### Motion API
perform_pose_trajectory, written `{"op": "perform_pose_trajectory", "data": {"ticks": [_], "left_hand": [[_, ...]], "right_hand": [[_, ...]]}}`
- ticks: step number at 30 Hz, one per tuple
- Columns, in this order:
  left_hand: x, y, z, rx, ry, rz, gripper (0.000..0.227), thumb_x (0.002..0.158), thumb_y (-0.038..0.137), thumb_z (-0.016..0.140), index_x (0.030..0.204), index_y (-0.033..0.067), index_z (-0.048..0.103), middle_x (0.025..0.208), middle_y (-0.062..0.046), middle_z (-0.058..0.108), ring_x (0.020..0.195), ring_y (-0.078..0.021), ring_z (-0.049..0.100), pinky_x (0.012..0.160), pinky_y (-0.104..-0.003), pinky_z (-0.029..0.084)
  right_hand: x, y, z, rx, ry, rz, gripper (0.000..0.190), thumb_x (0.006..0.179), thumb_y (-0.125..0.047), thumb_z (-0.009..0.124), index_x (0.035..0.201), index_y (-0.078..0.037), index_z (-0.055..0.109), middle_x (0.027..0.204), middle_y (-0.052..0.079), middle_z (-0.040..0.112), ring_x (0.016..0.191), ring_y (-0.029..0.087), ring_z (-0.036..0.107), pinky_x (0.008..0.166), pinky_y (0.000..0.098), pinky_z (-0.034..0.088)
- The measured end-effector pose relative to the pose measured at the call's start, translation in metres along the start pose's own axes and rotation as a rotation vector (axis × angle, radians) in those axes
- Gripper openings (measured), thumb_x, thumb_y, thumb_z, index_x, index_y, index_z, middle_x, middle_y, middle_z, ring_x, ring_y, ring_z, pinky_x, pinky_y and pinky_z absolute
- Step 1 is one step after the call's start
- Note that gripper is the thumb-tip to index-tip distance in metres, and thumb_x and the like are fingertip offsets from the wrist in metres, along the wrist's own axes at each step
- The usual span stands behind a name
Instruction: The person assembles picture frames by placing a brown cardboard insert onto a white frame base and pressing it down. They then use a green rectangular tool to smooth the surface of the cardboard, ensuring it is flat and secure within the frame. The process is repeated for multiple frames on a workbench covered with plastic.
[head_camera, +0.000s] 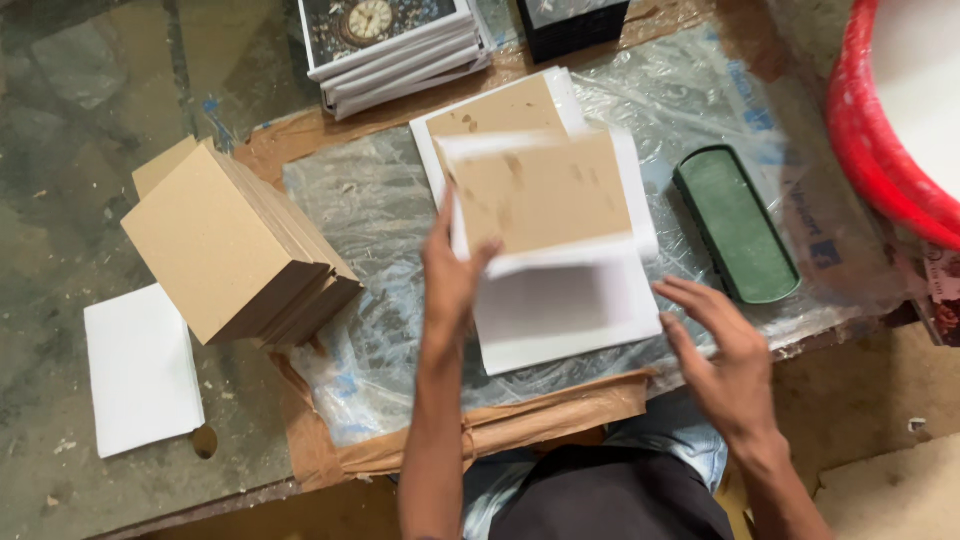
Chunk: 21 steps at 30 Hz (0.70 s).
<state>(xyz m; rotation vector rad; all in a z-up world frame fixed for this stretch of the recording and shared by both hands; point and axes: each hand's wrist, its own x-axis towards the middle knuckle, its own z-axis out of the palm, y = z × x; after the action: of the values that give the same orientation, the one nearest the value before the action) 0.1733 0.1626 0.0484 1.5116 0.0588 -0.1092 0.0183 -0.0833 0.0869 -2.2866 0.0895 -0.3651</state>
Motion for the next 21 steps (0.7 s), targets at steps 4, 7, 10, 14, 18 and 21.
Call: {"op": "perform_pose_trajectory", "data": {"ticks": [4,7,10,14,18,21], "left_hand": [[0.094,-0.008,-0.002,-0.159,0.092,-0.03,0.091,0.078,-0.015,0.066,0.159,0.0057,0.03,0.144,-0.018,0.06,0.114,-0.0235,0.068,0.095,-0.03,0.057],[0.12,-0.031,0.001,0.081,0.131,-0.065,0.081,0.078,-0.014,0.066,0.155,0.0013,0.046,0.136,-0.025,0.068,0.109,-0.0322,0.07,0.089,-0.04,0.057],[0.121,-0.032,0.004,0.497,0.18,-0.092,0.087,0.082,-0.002,0.073,0.159,0.0044,0.032,0.134,-0.026,0.067,0.118,-0.0371,0.066,0.099,-0.045,0.054],[0.063,-0.013,0.01,0.767,0.333,0.193,0.103,0.087,0.012,0.078,0.158,-0.0031,0.005,0.154,-0.035,0.035,0.131,-0.0481,0.048,0.106,-0.051,0.044],[-0.014,-0.002,-0.001,0.8,0.31,0.155,0.088,0.094,0.014,0.071,0.16,-0.002,0.014,0.157,-0.034,0.034,0.142,-0.0484,0.038,0.113,-0.051,0.034],[-0.059,-0.012,-0.01,0.711,0.194,-0.035,0.081,0.094,0.016,0.067,0.16,0.0018,0.021,0.152,-0.026,0.047,0.139,-0.0417,0.047,0.114,-0.046,0.038]], "right_hand": [[-0.001,0.002,-0.023,0.059,0.07,0.201,0.033,0.095,-0.01,0.067,0.128,-0.008,0.071,0.126,0.01,0.073,0.109,0.02,0.072,0.091,0.0326,0.056],[-0.001,0.003,-0.032,0.048,0.112,0.215,0.032,0.096,-0.009,0.067,0.127,-0.008,0.071,0.123,0.01,0.074,0.106,0.02,0.072,0.091,0.032,0.056],[0.002,0.005,-0.036,0.042,0.111,0.221,0.032,0.096,-0.009,0.066,0.127,-0.008,0.071,0.123,0.01,0.074,0.106,0.019,0.073,0.092,0.0321,0.056],[0.001,0.005,-0.031,0.024,0.034,0.263,0.036,0.094,-0.012,0.067,0.13,-0.01,0.07,0.124,0.01,0.073,0.106,0.02,0.072,0.086,0.0334,0.056],[0.012,0.016,-0.015,0.027,-0.098,0.277,0.043,0.095,-0.017,0.065,0.138,-0.012,0.063,0.127,0.014,0.071,0.111,0.025,0.071,0.089,0.037,0.057],[0.024,0.027,0.008,0.046,-0.172,0.242,0.05,0.095,-0.019,0.065,0.144,-0.012,0.057,0.132,0.019,0.067,0.113,0.03,0.069,0.089,0.0414,0.056]]}}
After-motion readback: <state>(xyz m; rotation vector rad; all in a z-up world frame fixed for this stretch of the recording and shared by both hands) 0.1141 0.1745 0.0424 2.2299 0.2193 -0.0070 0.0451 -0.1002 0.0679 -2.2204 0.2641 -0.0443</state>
